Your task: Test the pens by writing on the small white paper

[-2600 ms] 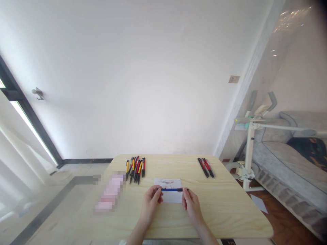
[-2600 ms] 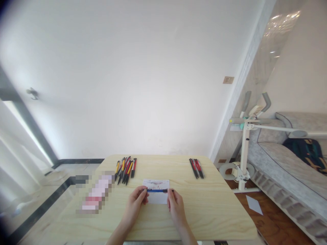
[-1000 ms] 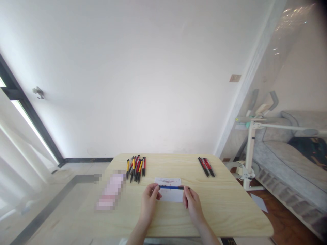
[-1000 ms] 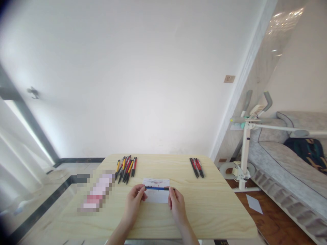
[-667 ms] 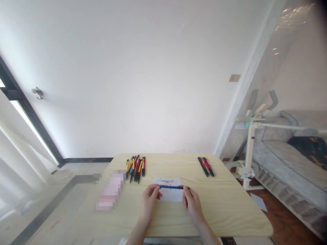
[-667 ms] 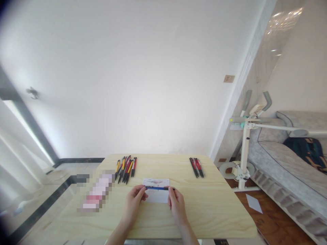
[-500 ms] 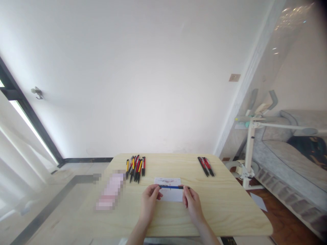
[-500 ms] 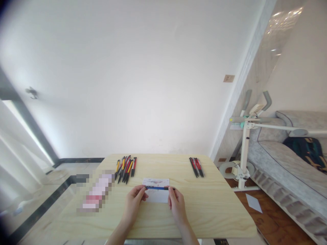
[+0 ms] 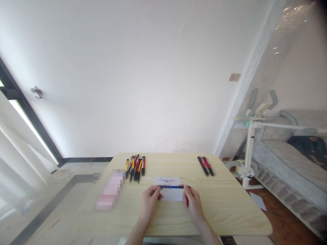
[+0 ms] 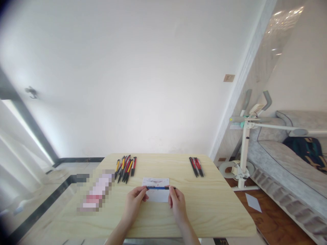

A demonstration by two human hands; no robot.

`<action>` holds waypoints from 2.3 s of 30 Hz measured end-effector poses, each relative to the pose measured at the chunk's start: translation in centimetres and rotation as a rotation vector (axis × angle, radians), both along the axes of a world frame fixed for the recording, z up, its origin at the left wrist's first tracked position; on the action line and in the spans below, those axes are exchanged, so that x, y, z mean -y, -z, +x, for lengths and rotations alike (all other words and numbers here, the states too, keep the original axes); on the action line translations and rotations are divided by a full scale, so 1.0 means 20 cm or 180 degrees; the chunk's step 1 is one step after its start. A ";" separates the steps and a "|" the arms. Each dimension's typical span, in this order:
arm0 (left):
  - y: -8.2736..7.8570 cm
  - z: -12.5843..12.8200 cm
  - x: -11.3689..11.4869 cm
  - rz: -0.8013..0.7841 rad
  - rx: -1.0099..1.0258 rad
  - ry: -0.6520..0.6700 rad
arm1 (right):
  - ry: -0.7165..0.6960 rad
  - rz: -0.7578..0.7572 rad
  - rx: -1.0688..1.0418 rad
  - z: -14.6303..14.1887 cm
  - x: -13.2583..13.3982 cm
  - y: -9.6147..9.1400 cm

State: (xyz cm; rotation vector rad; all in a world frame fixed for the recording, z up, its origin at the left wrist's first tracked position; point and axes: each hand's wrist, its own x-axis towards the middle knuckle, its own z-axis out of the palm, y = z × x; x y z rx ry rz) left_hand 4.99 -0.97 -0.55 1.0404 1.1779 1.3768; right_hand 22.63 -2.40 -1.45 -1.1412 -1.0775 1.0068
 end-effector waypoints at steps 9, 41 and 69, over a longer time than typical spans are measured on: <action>-0.01 0.00 0.00 -0.0042 0.0018 0.0013 | 0.0096 0.0033 0.0117 -0.01 0.00 -0.02; 0.03 -0.01 -0.02 0.0135 0.0548 -0.0201 | -0.0497 0.0080 0.0815 -0.04 0.03 -0.03; -0.02 -0.05 -0.01 0.0048 0.0828 0.0206 | -0.1784 -0.0607 0.0703 -0.15 0.05 -0.12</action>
